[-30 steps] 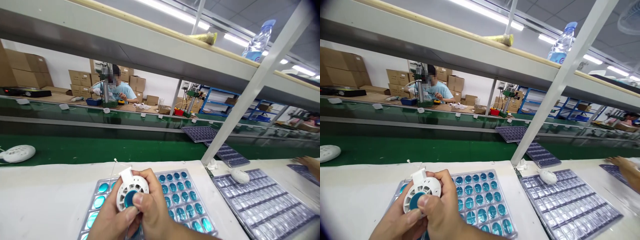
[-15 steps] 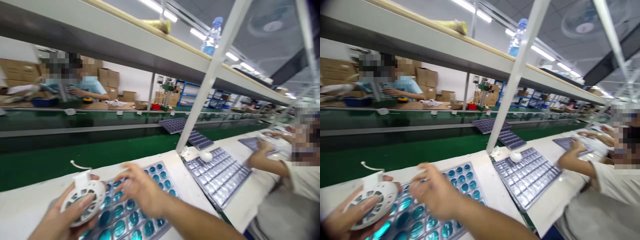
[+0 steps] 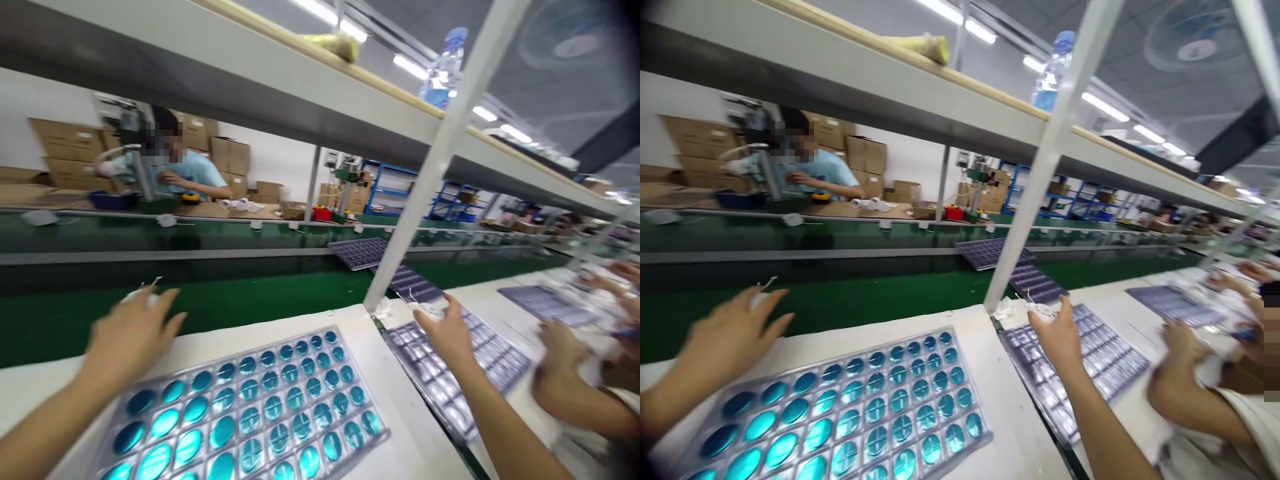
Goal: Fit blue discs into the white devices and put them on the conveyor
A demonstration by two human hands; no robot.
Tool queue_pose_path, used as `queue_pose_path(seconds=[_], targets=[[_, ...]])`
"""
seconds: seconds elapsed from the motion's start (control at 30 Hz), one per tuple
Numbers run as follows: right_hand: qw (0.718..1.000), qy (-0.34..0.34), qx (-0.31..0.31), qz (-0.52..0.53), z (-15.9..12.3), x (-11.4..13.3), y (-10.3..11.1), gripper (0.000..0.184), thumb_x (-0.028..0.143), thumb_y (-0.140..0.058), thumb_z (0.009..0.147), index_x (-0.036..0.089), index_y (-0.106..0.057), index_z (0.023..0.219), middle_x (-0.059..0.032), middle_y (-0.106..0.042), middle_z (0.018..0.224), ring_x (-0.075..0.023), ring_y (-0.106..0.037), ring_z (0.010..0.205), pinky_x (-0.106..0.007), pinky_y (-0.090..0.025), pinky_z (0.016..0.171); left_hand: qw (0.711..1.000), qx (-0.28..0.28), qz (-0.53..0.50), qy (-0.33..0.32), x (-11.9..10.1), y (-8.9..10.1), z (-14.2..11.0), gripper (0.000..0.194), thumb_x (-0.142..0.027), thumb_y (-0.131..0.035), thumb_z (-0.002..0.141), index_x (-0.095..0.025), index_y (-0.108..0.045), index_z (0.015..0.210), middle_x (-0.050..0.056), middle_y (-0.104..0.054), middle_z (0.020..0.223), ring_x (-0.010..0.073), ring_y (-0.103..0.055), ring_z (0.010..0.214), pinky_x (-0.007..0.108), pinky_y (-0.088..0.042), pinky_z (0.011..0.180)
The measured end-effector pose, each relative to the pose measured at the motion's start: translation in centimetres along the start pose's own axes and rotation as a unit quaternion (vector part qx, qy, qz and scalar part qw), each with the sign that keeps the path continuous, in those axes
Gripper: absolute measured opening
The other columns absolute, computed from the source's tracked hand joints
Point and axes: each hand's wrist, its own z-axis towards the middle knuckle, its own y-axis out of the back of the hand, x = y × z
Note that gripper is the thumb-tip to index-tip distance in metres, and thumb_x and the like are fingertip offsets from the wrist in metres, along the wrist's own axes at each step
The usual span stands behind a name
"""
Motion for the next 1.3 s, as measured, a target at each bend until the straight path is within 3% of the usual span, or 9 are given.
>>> queue_pose_path(seconds=[0.1,0.17,0.27,0.37,0.43,0.6,0.9,1.17,1.3], targets=[[0.983,0.094,0.126,0.097,-7.7,3.5,-2.7,0.088,0.050,-0.073,0.075,0.029,-0.031,0.149,-0.0087,-0.065,0.121,-0.0305,-0.068,0.097,-0.042,-0.055,0.082,0.992,0.059,-0.091,0.064,0.1,-3.5,-4.6,0.035,-0.043,-0.074,0.078,-0.018,-0.071,0.102,0.008,-0.073,0.106,0.0308,-0.066,0.103,0.030,-0.058,0.076],[0.912,0.151,0.294,0.241,-13.5,6.4,-5.0,0.095,0.042,-0.076,0.073,0.032,-0.023,0.152,-0.0079,-0.065,0.121,-0.0283,-0.070,0.090,-0.039,-0.057,0.074,0.967,0.143,-0.191,0.091,-0.5,-5.8,-7.5,0.046,-0.053,-0.067,0.081,-0.018,-0.070,0.110,0.014,-0.071,0.108,0.0334,-0.070,0.089,0.045,-0.060,0.073],[0.836,0.241,0.404,0.284,-19.5,10.3,-8.1,0.094,0.033,-0.077,0.074,0.034,-0.023,0.152,-0.0055,-0.060,0.131,-0.0280,-0.058,0.118,-0.040,-0.047,0.098,0.935,0.122,-0.323,0.083,-1.4,-7.3,-10.2,0.040,-0.049,-0.054,0.091,-0.024,-0.062,0.121,0.010,-0.069,0.110,0.0263,-0.069,0.088,0.040,-0.060,0.071],[0.808,0.293,0.443,0.256,-20.7,12.4,-9.9,0.060,0.039,-0.052,0.097,0.032,-0.025,0.151,-0.0067,-0.051,0.141,-0.0233,-0.054,0.122,-0.038,-0.045,0.100,0.918,0.024,-0.392,0.058,-1.3,-6.0,-10.6,0.033,-0.041,-0.044,0.098,-0.028,-0.055,0.126,0.003,-0.065,0.095,0.0135,-0.062,0.072,0.023,-0.052,0.054],[0.797,0.360,0.463,0.143,-20.3,12.5,-10.7,0.034,0.031,-0.039,0.102,0.027,-0.054,0.133,-0.0073,-0.061,0.125,-0.0221,-0.060,0.107,-0.035,-0.049,0.090,0.910,-0.016,-0.411,0.055,-0.8,-4.5,-10.1,0.035,-0.042,-0.042,0.098,-0.025,-0.054,0.126,0.001,-0.061,0.086,0.0121,-0.056,0.063,0.021,-0.045,0.045],[0.709,0.464,0.527,-0.069,-20.5,11.3,-12.3,0.016,0.015,-0.063,0.083,0.018,-0.077,0.090,-0.0136,-0.066,0.090,-0.0351,-0.062,0.089,-0.046,-0.047,0.077,0.904,-0.043,-0.416,0.090,0.1,-3.1,-9.1,0.040,-0.045,-0.044,0.096,-0.020,-0.056,0.125,0.006,-0.064,0.086,0.0194,-0.061,0.071,0.025,-0.049,0.047],[0.682,0.454,0.570,-0.068,-19.9,11.2,-12.0,0.015,0.016,-0.060,0.082,0.021,-0.061,0.097,-0.0066,-0.067,0.097,-0.0255,-0.062,0.087,-0.033,-0.044,0.073,0.914,-0.006,-0.384,0.128,0.3,-4.2,-9.7,0.049,-0.053,-0.051,0.091,-0.016,-0.059,0.122,0.004,-0.065,0.071,0.0128,-0.052,0.049,0.024,-0.047,0.047],[0.724,0.214,0.628,0.189,-19.3,11.4,-8.8,0.011,0.033,-0.054,0.096,0.024,-0.050,0.092,0.0052,-0.049,0.070,-0.0128,-0.043,0.061,-0.024,-0.034,0.057,0.944,-0.012,-0.311,0.110,0.3,-4.6,-10.2,0.048,-0.055,-0.061,0.085,-0.021,-0.066,0.118,0.003,-0.065,0.076,0.0182,-0.056,0.065,0.024,-0.048,0.051],[0.744,0.243,0.576,0.237,-20.8,11.3,-9.2,0.008,0.030,-0.054,0.094,0.023,-0.054,0.093,0.0033,-0.054,0.070,-0.0143,-0.049,0.063,-0.026,-0.037,0.059,0.949,0.000,-0.293,0.113,0.1,-5.1,-10.6,0.047,-0.054,-0.061,0.085,-0.022,-0.066,0.118,0.005,-0.066,0.081,0.0205,-0.059,0.071,0.025,-0.048,0.053]])
